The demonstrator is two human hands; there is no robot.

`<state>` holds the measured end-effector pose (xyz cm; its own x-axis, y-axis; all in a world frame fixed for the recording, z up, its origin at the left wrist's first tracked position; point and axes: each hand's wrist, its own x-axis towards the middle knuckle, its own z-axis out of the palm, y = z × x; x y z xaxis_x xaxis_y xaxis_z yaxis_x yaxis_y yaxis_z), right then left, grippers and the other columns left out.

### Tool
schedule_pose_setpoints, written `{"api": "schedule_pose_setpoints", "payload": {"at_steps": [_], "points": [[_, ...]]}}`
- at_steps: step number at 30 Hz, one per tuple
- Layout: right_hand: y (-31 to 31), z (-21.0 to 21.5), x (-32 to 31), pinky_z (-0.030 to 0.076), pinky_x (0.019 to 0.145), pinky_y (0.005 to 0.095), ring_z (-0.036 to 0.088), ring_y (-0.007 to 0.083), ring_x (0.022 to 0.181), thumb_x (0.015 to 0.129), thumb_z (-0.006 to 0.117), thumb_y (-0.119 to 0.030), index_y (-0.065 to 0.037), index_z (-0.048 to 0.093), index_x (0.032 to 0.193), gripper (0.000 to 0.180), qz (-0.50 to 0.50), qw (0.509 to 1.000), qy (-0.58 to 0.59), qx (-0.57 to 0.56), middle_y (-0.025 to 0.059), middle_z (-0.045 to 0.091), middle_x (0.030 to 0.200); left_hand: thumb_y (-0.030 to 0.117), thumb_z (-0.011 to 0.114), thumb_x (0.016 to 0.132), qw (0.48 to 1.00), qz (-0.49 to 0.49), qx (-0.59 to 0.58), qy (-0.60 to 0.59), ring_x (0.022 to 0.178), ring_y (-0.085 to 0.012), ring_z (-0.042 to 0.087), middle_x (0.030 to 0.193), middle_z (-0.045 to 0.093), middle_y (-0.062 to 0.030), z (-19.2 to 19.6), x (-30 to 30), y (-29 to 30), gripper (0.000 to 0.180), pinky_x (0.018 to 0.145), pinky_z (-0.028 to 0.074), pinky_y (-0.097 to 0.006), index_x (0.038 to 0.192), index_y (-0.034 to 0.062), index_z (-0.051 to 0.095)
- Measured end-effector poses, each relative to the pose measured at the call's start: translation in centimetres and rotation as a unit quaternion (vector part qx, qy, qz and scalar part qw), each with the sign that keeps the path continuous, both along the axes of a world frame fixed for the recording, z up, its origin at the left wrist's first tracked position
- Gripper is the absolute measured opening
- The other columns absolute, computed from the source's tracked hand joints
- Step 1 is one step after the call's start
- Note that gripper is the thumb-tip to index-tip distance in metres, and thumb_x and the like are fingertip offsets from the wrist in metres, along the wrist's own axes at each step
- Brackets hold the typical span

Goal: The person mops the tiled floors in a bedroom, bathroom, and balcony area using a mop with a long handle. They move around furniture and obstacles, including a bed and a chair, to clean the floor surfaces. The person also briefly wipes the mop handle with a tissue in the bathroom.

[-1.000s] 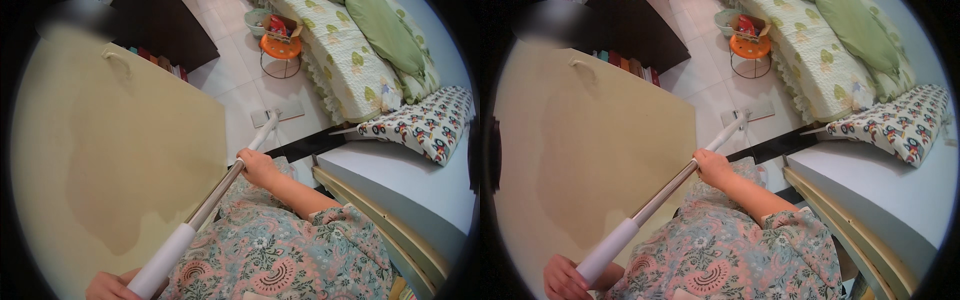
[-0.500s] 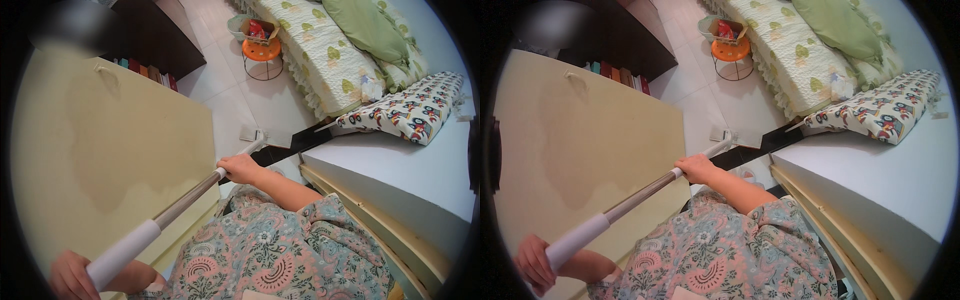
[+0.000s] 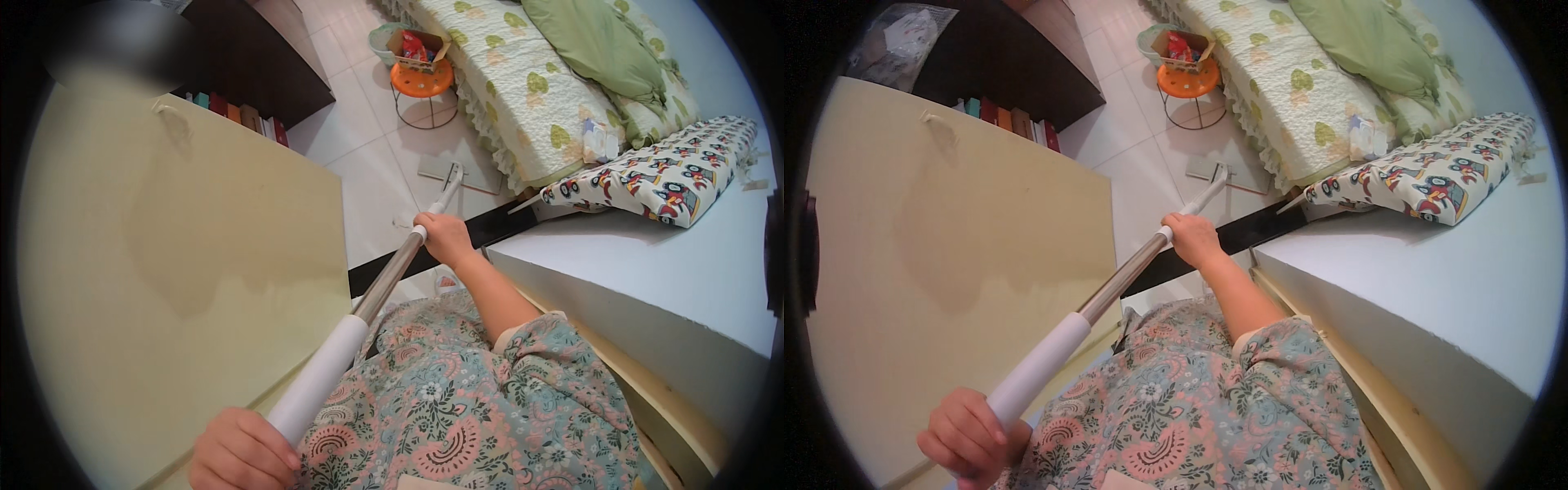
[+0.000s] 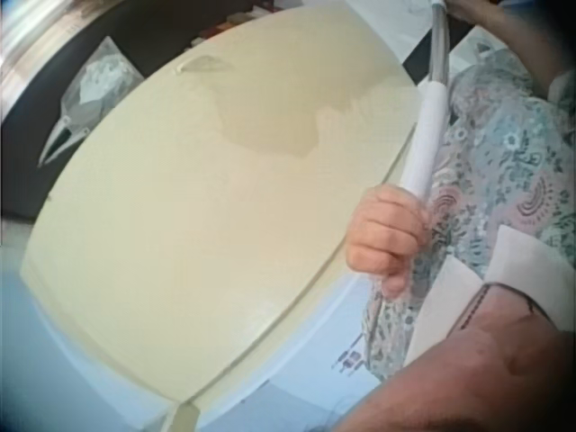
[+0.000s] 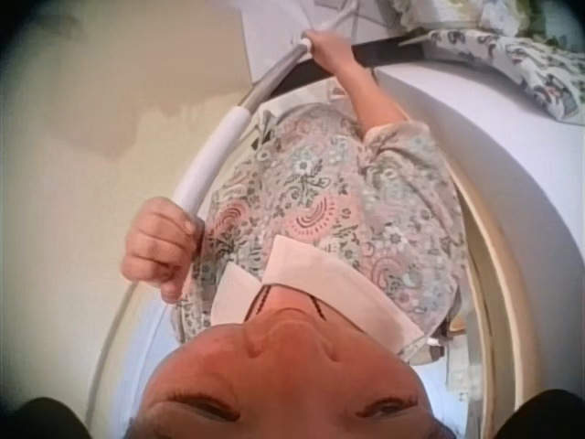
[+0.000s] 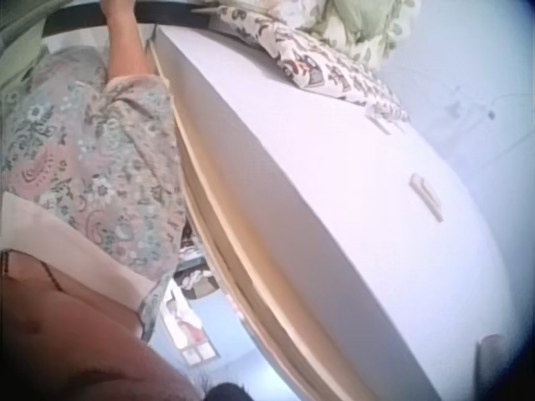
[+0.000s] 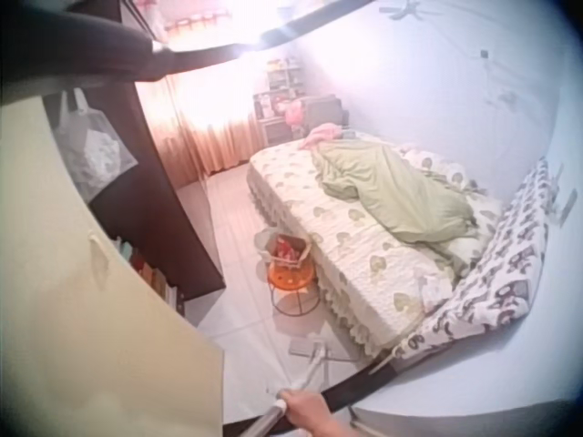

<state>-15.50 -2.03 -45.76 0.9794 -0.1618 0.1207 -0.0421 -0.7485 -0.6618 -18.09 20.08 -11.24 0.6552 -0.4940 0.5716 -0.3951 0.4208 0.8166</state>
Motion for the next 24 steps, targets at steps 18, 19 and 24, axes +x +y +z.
{"api": "schedule_pose_setpoints", "payload": {"at_steps": [18, 19, 24], "points": [[17.3, -1.4, -6.4, 0.049, 0.067, 0.0392, 0.06, 0.0285, 0.082, 0.074, 0.058, -0.008, -0.014, 0.053, 0.097, 0.023, 0.042, 0.996, 0.04, 0.073, 0.0048, 0.06, 0.094, 0.024, 0.061, 0.082, 0.989, -0.13, 0.068, -0.03, 0.043, -0.0122, 0.046, 0.052, 0.05, -0.0005, 3.6, -3.0, 15.7, 0.031, 0.052, 0.046, -0.027, 0.061, 0.0099, 0.043], [19.4, -0.9, -6.6, 0.048, 0.066, 0.0407, 0.06, 0.029, 0.081, 0.075, 0.057, -0.007, -0.013, 0.052, 0.095, 0.022, 0.063, 0.994, 0.044, 0.08, 0.0062, 0.059, 0.093, 0.023, 0.061, 0.081, 0.99, -0.123, 0.058, -0.029, 0.042, -0.0117, 0.046, 0.051, 0.05, 0.0, 4.0, -3.1, 17.4, 0.03, 0.052, 0.046, -0.027, 0.061, 0.0104, 0.042], [26.2, 1.4, -7.6, 0.046, 0.062, 0.043, 0.059, 0.0291, 0.075, 0.074, 0.056, -0.008, -0.013, 0.053, 0.09, 0.017, 0.118, 0.989, 0.035, 0.085, 0.0052, 0.056, 0.086, 0.005, 0.061, 0.074, 0.998, -0.045, 0.022, -0.042, 0.038, -0.0074, 0.05, 0.047, 0.052, -0.0033, 5.2, -5.5, 24.4, 0.025, 0.047, 0.048, -0.02, 0.058, 0.0088, 0.042]]}}
